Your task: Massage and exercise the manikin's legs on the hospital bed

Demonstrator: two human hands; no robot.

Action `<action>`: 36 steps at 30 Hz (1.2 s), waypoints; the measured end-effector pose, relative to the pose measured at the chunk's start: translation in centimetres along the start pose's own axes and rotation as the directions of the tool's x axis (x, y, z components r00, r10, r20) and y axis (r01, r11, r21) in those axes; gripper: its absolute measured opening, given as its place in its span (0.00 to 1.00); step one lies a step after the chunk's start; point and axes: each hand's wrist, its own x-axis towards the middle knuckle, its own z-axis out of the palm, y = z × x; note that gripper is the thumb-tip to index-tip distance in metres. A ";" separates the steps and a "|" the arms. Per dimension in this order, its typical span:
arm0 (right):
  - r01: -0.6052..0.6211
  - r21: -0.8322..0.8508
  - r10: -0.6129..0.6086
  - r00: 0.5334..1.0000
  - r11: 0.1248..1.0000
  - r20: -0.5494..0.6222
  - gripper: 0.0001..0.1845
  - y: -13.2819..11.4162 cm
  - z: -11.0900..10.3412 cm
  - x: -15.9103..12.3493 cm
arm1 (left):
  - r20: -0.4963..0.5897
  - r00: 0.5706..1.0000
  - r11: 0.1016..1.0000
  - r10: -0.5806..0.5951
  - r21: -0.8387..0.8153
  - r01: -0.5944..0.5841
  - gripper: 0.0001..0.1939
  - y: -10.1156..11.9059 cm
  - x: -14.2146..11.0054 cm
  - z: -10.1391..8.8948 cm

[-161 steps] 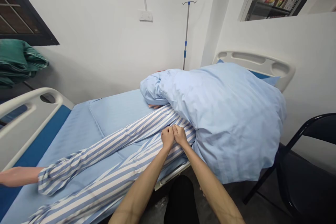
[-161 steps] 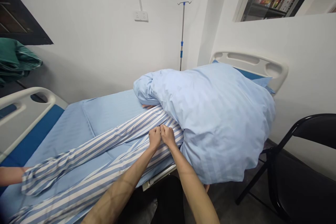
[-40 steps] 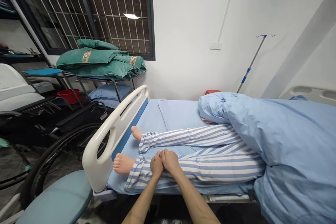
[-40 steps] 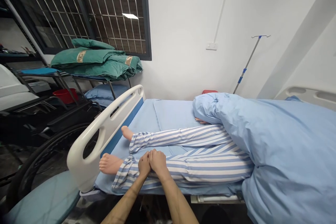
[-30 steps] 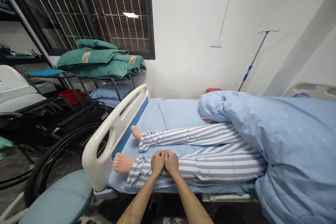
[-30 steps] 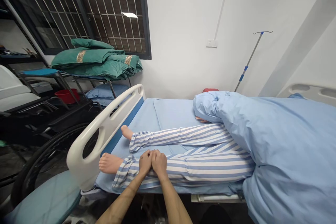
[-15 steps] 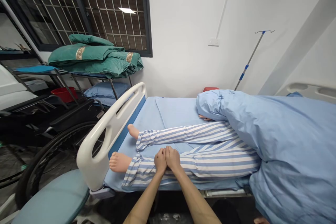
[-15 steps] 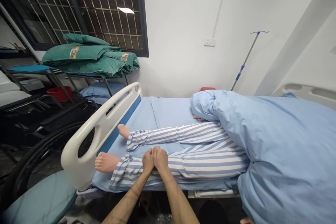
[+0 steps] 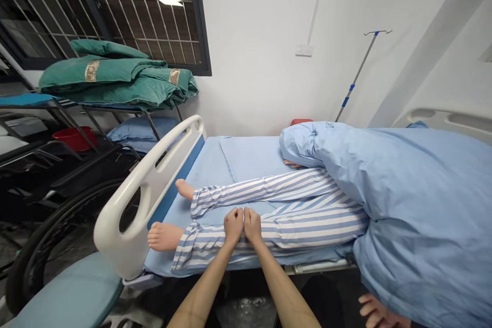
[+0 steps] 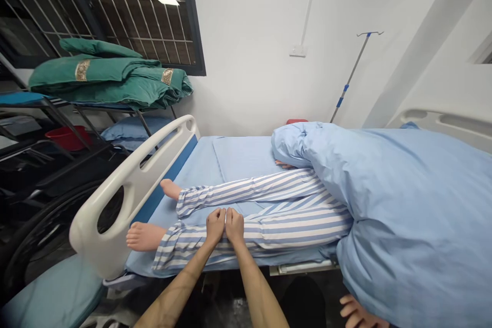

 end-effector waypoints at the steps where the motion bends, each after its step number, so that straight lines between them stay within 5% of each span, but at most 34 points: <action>1: -0.010 0.068 0.011 1.000 0.998 -0.018 0.26 0.1 -0.1 0.1 | -0.009 1.000 0.999 0.000 -0.050 -0.001 0.19 0.3 0.0 0.4; 5: -0.050 0.230 0.069 0.995 0.972 -0.073 0.26 0.3 -0.3 0.4 | -0.041 0.999 0.998 -0.034 -0.059 0.032 0.18 0.7 -0.6 1.6; 8: -0.056 0.198 0.071 0.995 0.979 -0.071 0.26 0.0 -0.5 0.5 | -0.032 0.999 0.998 -0.032 0.045 0.033 0.17 0.5 -0.9 1.8; 14: 0.060 -0.287 -0.022 0.991 0.956 0.133 0.22 -0.5 -2.8 0.8 | 0.022 0.999 0.979 -0.040 0.200 0.035 0.16 0.3 -1.1 1.7; 17: 0.114 -0.395 -0.048 0.983 0.912 0.175 0.20 0.5 -3.8 0.6 | 0.044 0.998 0.964 -0.034 0.264 0.022 0.16 0.4 -1.4 1.9; 25: -0.004 -0.084 0.000 0.999 0.996 -0.047 0.23 3.1 -3.4 0.2 | 0.064 0.998 0.990 0.016 0.141 -0.025 0.18 1.7 -1.2 2.7; 31: -0.056 0.199 0.080 0.990 0.978 -0.113 0.23 3.4 -3.8 0.7 | 0.042 0.999 1.000 -0.020 0.022 0.019 0.18 3.5 -1.9 4.7; 36: -0.041 0.038 0.042 0.998 0.998 -0.052 0.23 2.7 -4.7 0.9 | 0.050 0.999 0.987 0.002 0.163 -0.010 0.16 3.0 -2.2 4.9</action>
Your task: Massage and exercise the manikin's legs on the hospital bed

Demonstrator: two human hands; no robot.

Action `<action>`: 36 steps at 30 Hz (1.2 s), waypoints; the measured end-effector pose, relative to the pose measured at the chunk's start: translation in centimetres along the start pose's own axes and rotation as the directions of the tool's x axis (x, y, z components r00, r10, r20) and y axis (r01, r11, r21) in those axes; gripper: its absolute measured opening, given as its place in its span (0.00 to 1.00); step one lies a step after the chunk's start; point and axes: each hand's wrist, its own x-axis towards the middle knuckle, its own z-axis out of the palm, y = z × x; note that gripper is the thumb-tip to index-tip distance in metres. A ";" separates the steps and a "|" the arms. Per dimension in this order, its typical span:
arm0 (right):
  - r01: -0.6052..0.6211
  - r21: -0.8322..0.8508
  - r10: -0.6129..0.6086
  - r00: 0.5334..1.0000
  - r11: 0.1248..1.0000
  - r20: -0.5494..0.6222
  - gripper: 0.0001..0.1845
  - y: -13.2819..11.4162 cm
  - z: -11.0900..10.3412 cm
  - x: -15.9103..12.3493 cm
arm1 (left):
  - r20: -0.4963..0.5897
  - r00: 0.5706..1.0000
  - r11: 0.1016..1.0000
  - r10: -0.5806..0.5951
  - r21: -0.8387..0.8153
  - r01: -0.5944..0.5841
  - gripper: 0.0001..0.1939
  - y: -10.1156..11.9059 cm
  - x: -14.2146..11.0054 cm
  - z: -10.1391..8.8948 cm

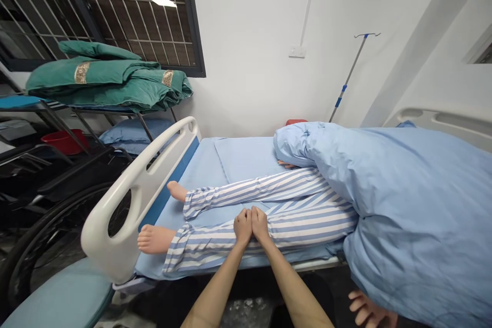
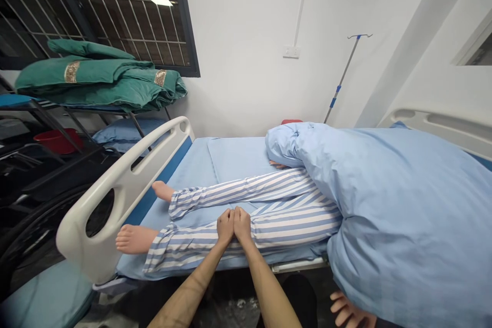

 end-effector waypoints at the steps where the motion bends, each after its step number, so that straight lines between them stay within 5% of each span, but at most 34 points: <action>1: 0.022 -0.095 -0.018 0.999 0.995 0.036 0.22 -0.2 -0.4 0.1 | 0.010 1.000 1.000 0.003 0.022 -0.003 0.16 -0.1 0.0 0.0; 5: 0.130 -0.413 -0.057 0.981 0.901 0.184 0.19 -0.4 -2.4 0.4 | 0.027 1.000 0.993 0.004 0.116 -0.007 0.16 -0.2 -0.1 0.1; 9: 0.090 -0.463 -0.008 0.984 0.882 0.177 0.21 0.7 -3.1 0.1 | 0.058 0.998 0.990 0.014 0.141 -0.022 0.16 0.1 -0.4 0.2; 19: -0.002 -0.130 0.004 1.000 0.991 0.015 0.24 2.1 -2.8 0.1 | 0.032 0.999 0.982 0.021 -0.188 -0.015 0.18 2.6 -0.1 1.9; 24: -0.045 0.027 0.046 0.999 0.999 -0.010 0.22 2.2 -3.5 0.9 | 0.047 0.998 0.998 0.044 -0.047 -0.042 0.17 2.3 -0.7 3.1; 31: 0.084 -0.448 -0.012 0.987 0.890 0.162 0.19 1.4 -6.6 1.5 | 0.097 0.993 0.983 0.074 0.163 -0.089 0.16 2.4 -1.1 3.1; 36: 0.041 -0.420 0.002 0.995 0.907 0.101 0.20 2.8 -7.2 1.2 | 0.126 0.991 0.987 0.047 0.146 -0.065 0.16 2.9 -1.2 3.0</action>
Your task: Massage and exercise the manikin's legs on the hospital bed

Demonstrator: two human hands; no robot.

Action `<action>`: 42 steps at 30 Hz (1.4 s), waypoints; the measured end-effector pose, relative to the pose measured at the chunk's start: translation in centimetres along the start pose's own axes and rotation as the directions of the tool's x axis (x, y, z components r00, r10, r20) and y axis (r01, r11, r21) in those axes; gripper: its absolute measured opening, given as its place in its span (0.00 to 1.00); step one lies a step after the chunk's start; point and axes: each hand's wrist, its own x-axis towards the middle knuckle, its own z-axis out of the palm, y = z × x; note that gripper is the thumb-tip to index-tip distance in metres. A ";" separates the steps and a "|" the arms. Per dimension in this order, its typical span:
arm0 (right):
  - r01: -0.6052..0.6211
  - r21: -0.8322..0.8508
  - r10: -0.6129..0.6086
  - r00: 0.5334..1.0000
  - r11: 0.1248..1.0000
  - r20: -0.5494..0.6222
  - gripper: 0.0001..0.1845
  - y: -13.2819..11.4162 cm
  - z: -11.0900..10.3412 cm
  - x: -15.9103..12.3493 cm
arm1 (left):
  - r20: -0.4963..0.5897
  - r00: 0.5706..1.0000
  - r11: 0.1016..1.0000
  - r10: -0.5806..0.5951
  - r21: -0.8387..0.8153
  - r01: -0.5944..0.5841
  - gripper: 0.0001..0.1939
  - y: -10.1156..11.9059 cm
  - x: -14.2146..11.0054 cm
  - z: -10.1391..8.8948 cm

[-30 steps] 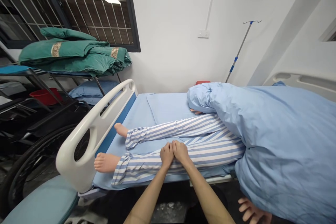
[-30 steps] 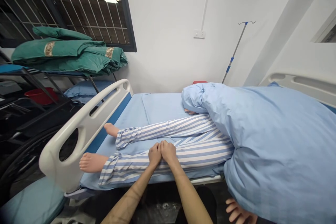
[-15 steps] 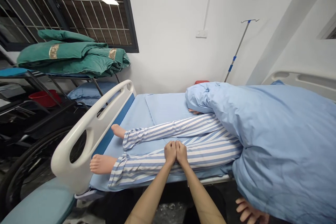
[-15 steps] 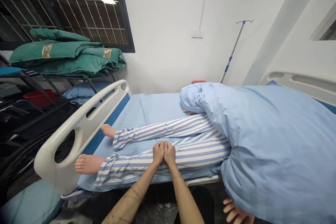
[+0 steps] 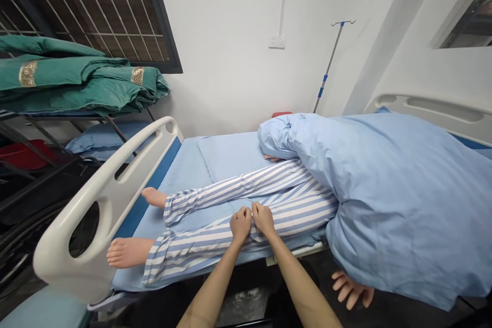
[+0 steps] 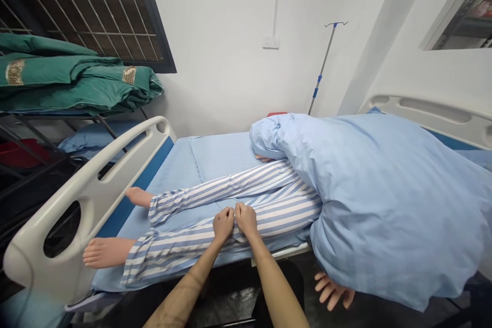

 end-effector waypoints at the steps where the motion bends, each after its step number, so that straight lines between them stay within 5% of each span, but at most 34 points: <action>1: -0.011 0.059 0.014 0.999 0.998 -0.041 0.21 0.3 0.2 0.0 | -0.004 1.000 1.000 -0.001 -0.024 0.001 0.17 0.2 0.1 -0.1; 7: -0.022 0.499 0.130 0.975 0.866 -0.182 0.25 1.6 0.4 0.5 | -0.081 0.996 0.958 0.023 -0.284 -0.045 0.18 2.5 0.5 0.7; 11: -0.046 0.617 0.204 0.961 0.785 -0.188 0.24 2.0 0.3 0.9 | -0.024 0.999 0.979 0.024 -0.204 -0.029 0.17 3.7 -0.1 2.3; 14: -0.037 0.548 0.163 0.969 0.836 -0.184 0.22 1.8 -0.1 0.8 | 0.002 1.000 0.999 0.022 -0.048 -0.022 0.16 3.5 -0.6 2.8; 18: -0.056 0.158 0.066 0.996 0.986 -0.063 0.20 1.3 -1.8 0.7 | 0.049 0.998 0.998 0.037 0.052 -0.040 0.14 3.0 -0.4 2.9; 22: -0.016 -0.099 0.019 1.000 0.995 0.024 0.18 1.8 -3.2 0.6 | 0.059 0.997 0.994 0.043 0.095 -0.049 0.14 3.1 -0.4 3.3; 27: -0.012 0.116 0.024 0.994 0.993 -0.104 0.22 3.8 -2.9 0.5 | 0.049 0.995 0.996 0.083 0.041 -0.085 0.16 3.2 -0.6 3.4; 34: 0.008 0.398 0.074 0.979 0.917 -0.191 0.23 4.6 -2.9 0.9 | -0.005 0.990 0.947 0.138 -0.291 -0.133 0.18 5.3 0.5 3.3; 39: -0.078 0.356 0.131 0.983 0.931 -0.126 0.24 4.5 -3.3 1.0 | 0.006 0.998 0.962 0.068 -0.267 -0.064 0.17 6.9 0.4 5.2; 42: -0.086 0.152 0.092 0.995 0.985 -0.034 0.23 4.5 -4.6 0.9 | 0.007 0.999 0.993 0.034 -0.111 -0.033 0.16 6.6 0.2 6.1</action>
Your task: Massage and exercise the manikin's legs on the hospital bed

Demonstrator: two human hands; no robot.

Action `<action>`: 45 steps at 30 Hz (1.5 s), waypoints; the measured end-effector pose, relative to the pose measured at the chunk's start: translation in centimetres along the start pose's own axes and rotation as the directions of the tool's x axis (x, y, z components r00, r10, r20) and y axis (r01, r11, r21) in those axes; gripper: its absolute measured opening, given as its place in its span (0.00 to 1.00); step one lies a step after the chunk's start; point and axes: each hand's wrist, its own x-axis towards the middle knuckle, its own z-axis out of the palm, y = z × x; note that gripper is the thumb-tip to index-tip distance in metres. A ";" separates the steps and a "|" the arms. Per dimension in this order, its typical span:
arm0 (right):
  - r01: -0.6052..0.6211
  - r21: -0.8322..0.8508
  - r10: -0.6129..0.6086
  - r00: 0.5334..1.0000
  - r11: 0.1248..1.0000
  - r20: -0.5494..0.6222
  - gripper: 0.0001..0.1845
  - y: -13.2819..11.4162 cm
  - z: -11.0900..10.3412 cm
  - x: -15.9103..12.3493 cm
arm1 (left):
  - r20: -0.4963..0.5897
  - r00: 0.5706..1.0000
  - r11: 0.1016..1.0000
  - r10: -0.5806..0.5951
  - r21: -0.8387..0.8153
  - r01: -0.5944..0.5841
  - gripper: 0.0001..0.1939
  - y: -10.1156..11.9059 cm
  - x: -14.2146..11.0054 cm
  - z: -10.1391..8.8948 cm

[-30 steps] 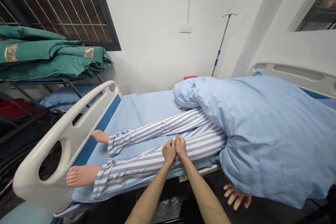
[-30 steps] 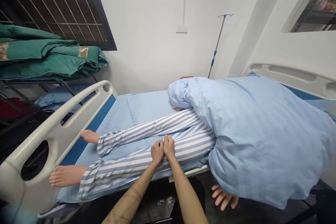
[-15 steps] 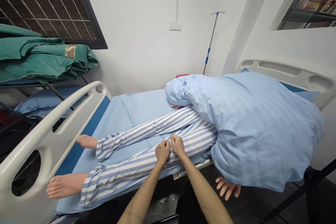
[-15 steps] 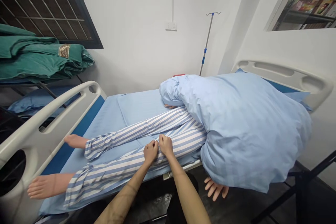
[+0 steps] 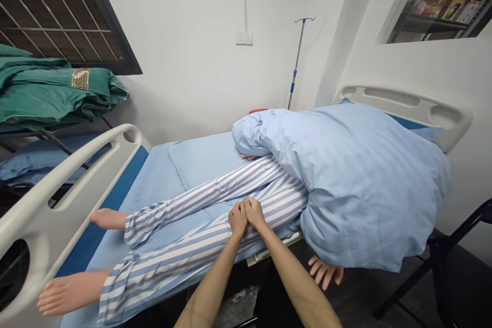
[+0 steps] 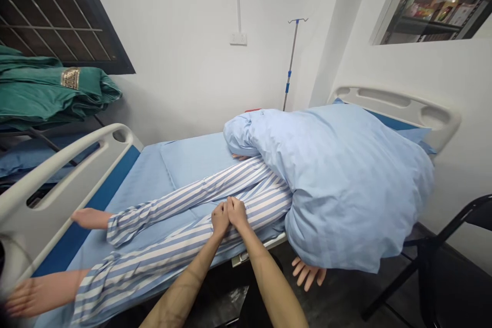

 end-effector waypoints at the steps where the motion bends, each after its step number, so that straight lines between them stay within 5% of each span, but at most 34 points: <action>1: 0.027 -0.097 -0.024 0.999 0.995 0.032 0.22 -0.1 -0.6 0.0 | 0.011 1.000 0.999 0.003 0.042 -0.004 0.16 -0.2 0.0 0.2; 6: 0.147 -0.342 -0.108 0.985 0.928 0.131 0.18 0.6 -2.8 0.1 | 0.055 0.998 0.991 0.025 0.131 -0.032 0.16 -0.4 -0.2 0.4; 16: 0.054 0.155 -0.029 0.988 0.986 -0.154 0.25 3.5 -1.7 0.4 | 0.033 0.994 0.985 0.101 -0.143 -0.095 0.18 2.9 0.1 1.6; 20: -0.006 0.242 0.049 0.984 0.970 -0.171 0.26 3.5 -2.1 0.8 | 0.033 0.998 0.994 0.057 -0.091 -0.054 0.17 3.8 0.1 2.9; 29: 0.117 -0.329 -0.095 0.992 0.937 0.082 0.17 3.6 -6.0 1.9 | 0.069 0.996 0.994 0.061 0.088 -0.067 0.16 3.2 -0.4 3.6; 33: 0.071 -0.191 -0.084 0.994 0.979 -0.064 0.20 5.3 -5.6 2.1 | 0.072 0.995 0.996 0.074 0.046 -0.078 0.16 3.6 -0.2 3.7; 40: 0.103 0.270 -0.026 0.961 0.957 -0.274 0.26 7.0 -4.9 3.0 | 0.059 0.995 0.960 0.076 -0.275 -0.057 0.18 6.7 0.7 5.6; 45: 0.042 0.087 -0.024 0.981 0.995 -0.194 0.24 6.4 -6.5 2.9 | 0.039 0.996 0.992 0.076 -0.108 -0.071 0.16 7.5 -0.1 6.7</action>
